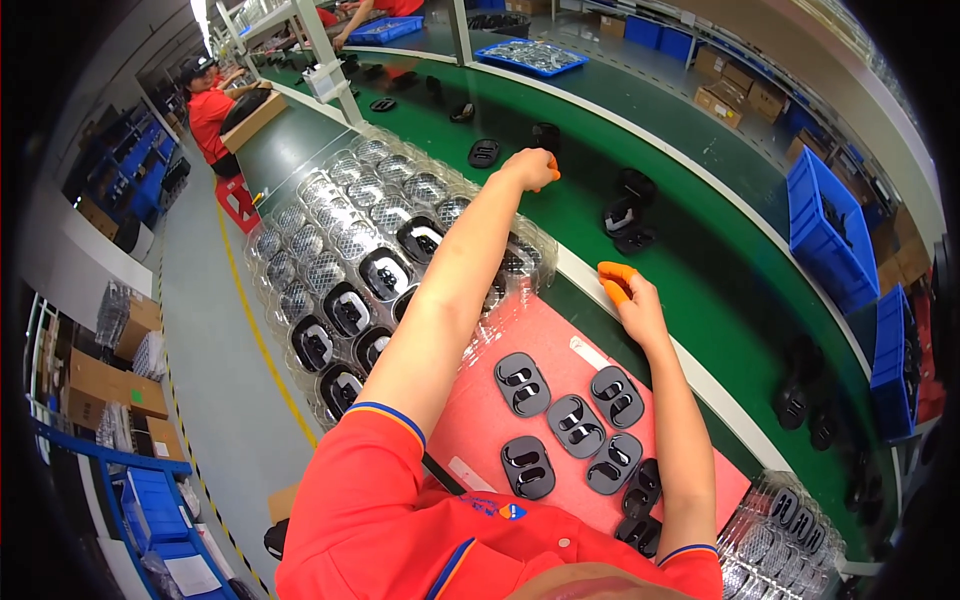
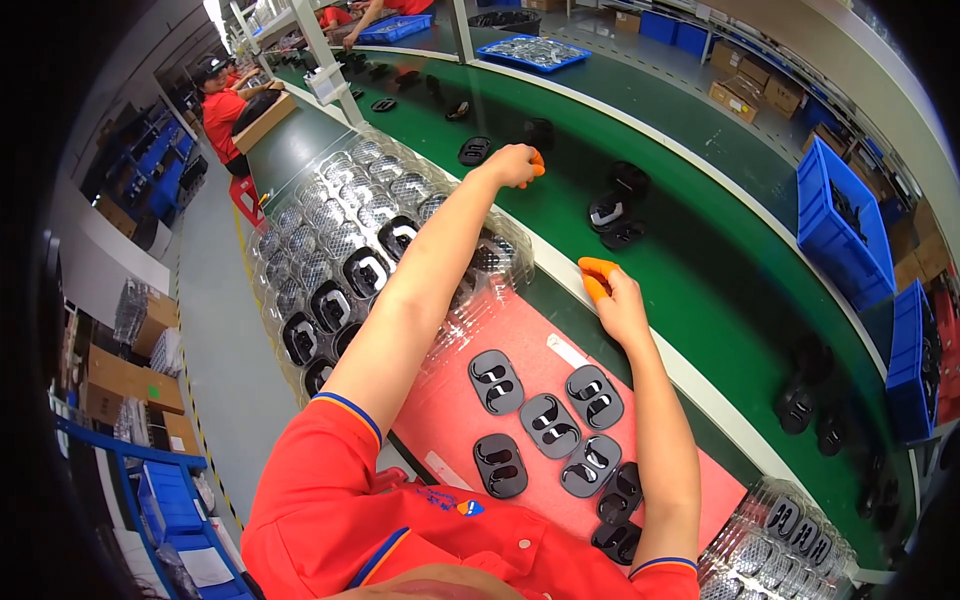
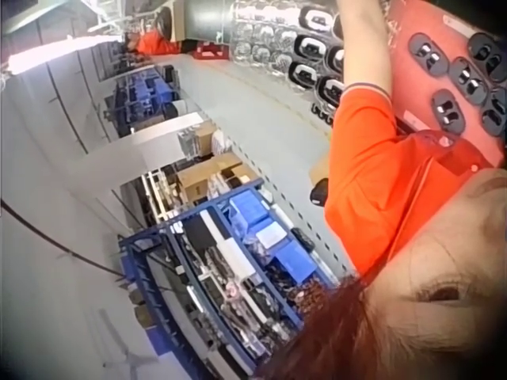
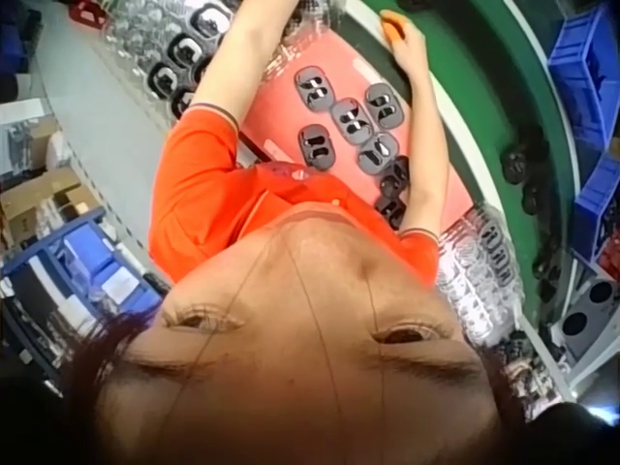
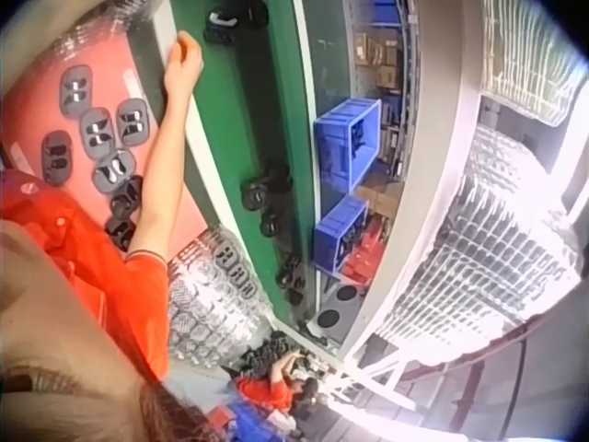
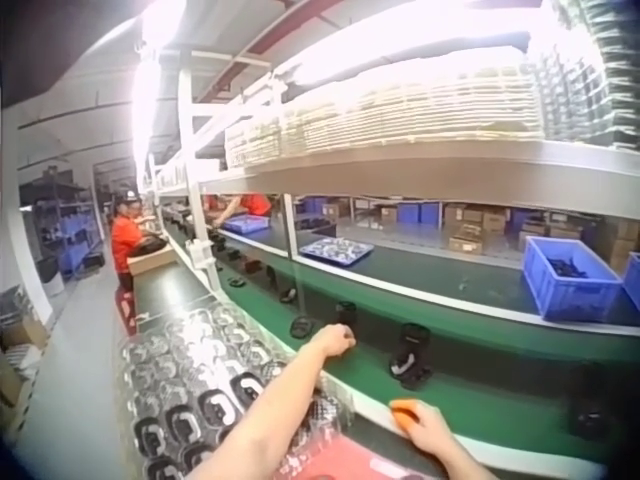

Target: The person assembles small plastic components by hand at a factory workstation, taking them from containers and placing them on a conveyor belt or in a tray.

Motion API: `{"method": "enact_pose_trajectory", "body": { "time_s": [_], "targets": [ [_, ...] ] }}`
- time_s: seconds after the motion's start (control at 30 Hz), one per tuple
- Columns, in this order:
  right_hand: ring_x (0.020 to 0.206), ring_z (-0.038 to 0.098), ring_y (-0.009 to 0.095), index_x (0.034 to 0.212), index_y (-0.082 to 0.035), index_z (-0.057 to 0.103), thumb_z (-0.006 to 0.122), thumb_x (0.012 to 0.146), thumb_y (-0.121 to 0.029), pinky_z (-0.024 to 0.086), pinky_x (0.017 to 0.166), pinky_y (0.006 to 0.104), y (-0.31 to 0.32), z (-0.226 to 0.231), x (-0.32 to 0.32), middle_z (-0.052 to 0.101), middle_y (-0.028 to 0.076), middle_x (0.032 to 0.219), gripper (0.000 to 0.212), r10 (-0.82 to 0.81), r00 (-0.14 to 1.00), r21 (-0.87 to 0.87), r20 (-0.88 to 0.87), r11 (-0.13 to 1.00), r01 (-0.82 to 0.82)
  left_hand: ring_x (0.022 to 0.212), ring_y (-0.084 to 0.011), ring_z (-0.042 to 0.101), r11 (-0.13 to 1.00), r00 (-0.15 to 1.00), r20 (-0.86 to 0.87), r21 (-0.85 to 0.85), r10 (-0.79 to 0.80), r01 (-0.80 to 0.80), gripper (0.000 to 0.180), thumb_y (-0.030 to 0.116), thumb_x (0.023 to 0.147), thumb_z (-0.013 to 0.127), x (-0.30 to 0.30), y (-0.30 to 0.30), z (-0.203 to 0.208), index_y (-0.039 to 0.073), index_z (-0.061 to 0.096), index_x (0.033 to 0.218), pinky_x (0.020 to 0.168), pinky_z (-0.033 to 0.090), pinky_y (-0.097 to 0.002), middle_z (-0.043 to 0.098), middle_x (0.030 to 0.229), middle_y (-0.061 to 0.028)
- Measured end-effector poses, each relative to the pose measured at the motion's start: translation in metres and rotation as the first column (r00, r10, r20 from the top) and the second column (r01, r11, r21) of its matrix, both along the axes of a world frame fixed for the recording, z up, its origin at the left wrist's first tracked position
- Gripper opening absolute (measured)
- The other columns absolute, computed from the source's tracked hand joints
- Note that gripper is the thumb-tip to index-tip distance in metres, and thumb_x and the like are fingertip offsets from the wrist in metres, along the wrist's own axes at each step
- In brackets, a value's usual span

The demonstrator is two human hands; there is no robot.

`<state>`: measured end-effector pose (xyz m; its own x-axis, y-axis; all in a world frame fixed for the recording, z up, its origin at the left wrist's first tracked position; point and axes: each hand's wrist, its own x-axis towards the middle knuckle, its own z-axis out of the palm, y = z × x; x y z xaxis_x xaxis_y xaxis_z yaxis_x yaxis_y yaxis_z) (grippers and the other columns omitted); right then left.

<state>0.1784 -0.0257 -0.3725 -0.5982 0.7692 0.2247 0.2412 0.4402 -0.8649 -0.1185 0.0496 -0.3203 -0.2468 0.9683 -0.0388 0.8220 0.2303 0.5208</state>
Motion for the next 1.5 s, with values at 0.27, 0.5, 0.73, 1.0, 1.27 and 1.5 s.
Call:
{"method": "enact_pose_trajectory", "body": {
  "time_s": [0.27, 0.5, 0.73, 1.0, 1.27, 1.5],
  "targets": [
    [0.098, 0.061, 0.016, 0.112, 0.001, 0.06, 0.054, 0.087, -0.002, 0.045, 0.087, 0.0264, 0.002, -0.003, -0.001, 0.065, 0.01, 0.107, 0.026, 0.008, 1.0, 0.002, -0.007, 1.0, -0.008, 0.073, -0.0203, 0.066, 1.0, 1.0, -0.016, -0.007, -0.007, 0.007, 0.023, 0.027, 0.083, 0.061, -0.006, 0.004, -0.005, 0.012, 0.066, 0.1, 0.071, 0.051, -0.0354, 0.067, 0.083, -0.0089],
    [0.097, 0.061, 0.017, 0.112, 0.001, 0.06, 0.054, 0.087, -0.003, 0.046, 0.086, 0.0265, -0.001, -0.005, -0.001, 0.065, 0.011, 0.105, 0.026, 0.019, 1.0, 0.032, -0.025, 0.999, -0.018, 0.081, -0.0242, 0.067, 0.994, 0.996, -0.087, 0.105, -0.022, 0.031, 0.028, 0.029, 0.079, 0.064, -0.005, 0.005, -0.008, 0.013, 0.067, 0.101, 0.078, 0.051, -0.0364, 0.068, 0.089, -0.0102],
    [0.097, 0.061, 0.017, 0.112, 0.002, 0.059, 0.053, 0.087, -0.002, 0.045, 0.087, 0.0269, 0.003, -0.012, 0.0, 0.065, 0.011, 0.105, 0.026, 0.042, 0.997, 0.05, -0.062, 0.998, -0.039, 0.069, -0.0176, 0.065, 0.928, 0.837, 0.523, 0.368, -0.161, -0.051, 0.029, 0.019, 0.082, 0.059, -0.002, -0.001, 0.056, -0.001, 0.062, 0.104, 0.055, 0.051, -0.0299, 0.067, 0.087, -0.011],
    [0.098, 0.061, 0.022, 0.113, -0.002, 0.06, 0.054, 0.086, -0.006, 0.045, 0.087, 0.0285, 0.0, -0.003, 0.009, 0.063, 0.013, 0.105, 0.027, 0.061, 0.998, 0.082, -0.01, 0.995, -0.06, 0.111, -0.0312, 0.053, 0.947, 0.904, -0.316, 0.048, -0.289, 0.319, 0.045, 0.028, 0.086, 0.06, -0.02, -0.154, 0.102, 0.005, 0.053, 0.123, 0.096, 0.041, -0.0372, 0.055, 0.122, -0.0169],
    [0.104, 0.055, 0.032, 0.11, -0.002, 0.06, 0.057, 0.082, -0.011, 0.043, 0.091, 0.0379, -0.048, 0.04, -0.005, 0.06, 0.016, 0.11, 0.029, 0.256, 0.942, 0.367, 0.219, 0.872, -0.323, 0.126, -0.0346, 0.038, 1.0, 0.858, -0.513, -0.001, 0.02, -0.024, 0.068, 0.037, 0.08, 0.065, -0.106, -0.25, 0.044, 0.002, 0.041, 0.134, 0.105, 0.031, -0.0393, 0.042, 0.134, -0.0233],
    [0.091, 0.056, 0.034, 0.116, -0.004, 0.057, 0.066, 0.075, -0.047, 0.047, 0.078, 0.0431, -0.124, 0.052, -0.01, 0.06, 0.018, 0.091, 0.059, 0.279, 0.832, 0.439, 0.48, 0.744, -0.503, 0.104, -0.0328, 0.055, 0.995, 0.55, -0.835, -0.032, 0.022, -0.089, 0.027, 0.024, 0.073, 0.058, -0.064, -0.244, 0.065, 0.004, 0.066, 0.09, 0.084, 0.048, -0.0441, 0.059, 0.109, -0.0164]
  ]
}}
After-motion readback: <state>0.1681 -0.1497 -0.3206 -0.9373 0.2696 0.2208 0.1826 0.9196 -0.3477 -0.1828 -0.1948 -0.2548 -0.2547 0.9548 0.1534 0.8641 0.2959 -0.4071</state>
